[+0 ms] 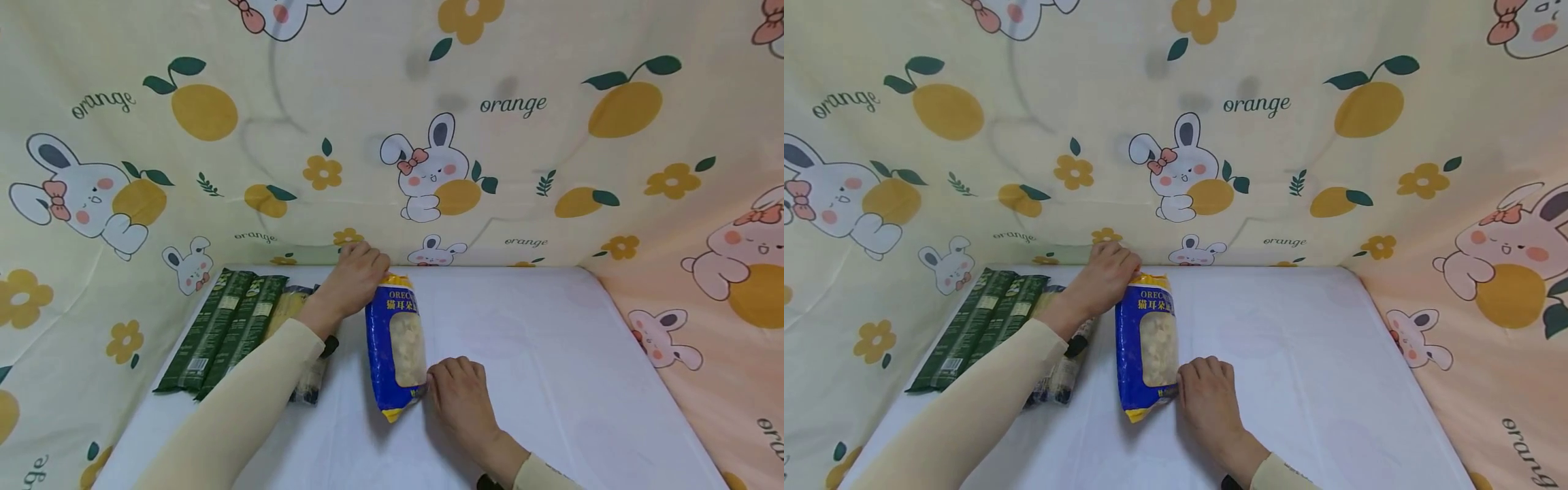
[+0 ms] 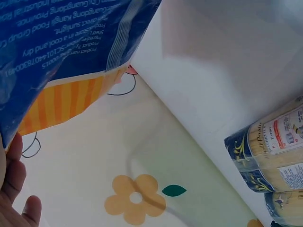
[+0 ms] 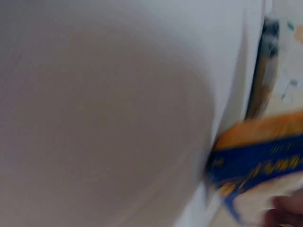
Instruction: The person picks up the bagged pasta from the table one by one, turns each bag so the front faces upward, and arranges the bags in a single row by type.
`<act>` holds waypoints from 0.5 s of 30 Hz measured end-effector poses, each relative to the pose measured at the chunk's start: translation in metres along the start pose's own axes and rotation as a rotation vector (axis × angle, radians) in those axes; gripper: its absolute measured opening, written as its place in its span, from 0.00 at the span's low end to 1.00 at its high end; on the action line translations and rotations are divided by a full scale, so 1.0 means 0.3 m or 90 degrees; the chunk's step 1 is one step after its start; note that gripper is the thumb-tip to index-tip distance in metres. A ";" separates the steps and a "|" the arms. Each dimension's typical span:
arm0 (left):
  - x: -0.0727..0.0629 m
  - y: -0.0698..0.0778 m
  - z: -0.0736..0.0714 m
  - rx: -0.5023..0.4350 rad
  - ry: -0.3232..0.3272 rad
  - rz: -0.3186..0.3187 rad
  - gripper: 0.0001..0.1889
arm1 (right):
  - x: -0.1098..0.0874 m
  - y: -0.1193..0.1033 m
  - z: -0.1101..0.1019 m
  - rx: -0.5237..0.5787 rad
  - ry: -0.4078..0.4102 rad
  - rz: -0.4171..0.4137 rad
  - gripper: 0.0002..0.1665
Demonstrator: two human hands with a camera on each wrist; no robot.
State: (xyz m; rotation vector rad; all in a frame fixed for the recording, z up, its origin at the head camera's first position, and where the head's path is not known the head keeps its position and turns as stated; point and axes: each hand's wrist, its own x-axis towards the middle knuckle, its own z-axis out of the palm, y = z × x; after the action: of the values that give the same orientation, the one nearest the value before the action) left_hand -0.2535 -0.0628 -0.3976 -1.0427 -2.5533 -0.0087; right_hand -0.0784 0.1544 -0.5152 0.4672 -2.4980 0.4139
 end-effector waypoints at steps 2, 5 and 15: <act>-0.003 -0.004 0.004 -0.002 0.011 0.004 0.11 | -0.006 0.027 0.007 -0.012 -0.078 0.068 0.08; -0.004 -0.005 0.007 -0.006 0.023 0.006 0.11 | -0.005 0.049 0.015 0.002 -0.192 0.150 0.13; -0.020 -0.003 0.014 -0.014 0.052 -0.023 0.11 | 0.040 0.027 0.046 0.033 -0.289 0.159 0.19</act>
State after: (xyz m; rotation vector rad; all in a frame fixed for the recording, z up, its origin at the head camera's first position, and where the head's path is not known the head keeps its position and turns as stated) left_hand -0.2516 -0.0670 -0.4034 -0.9837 -2.5024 -0.0870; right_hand -0.0976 0.1533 -0.5208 0.2912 -3.0091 0.5172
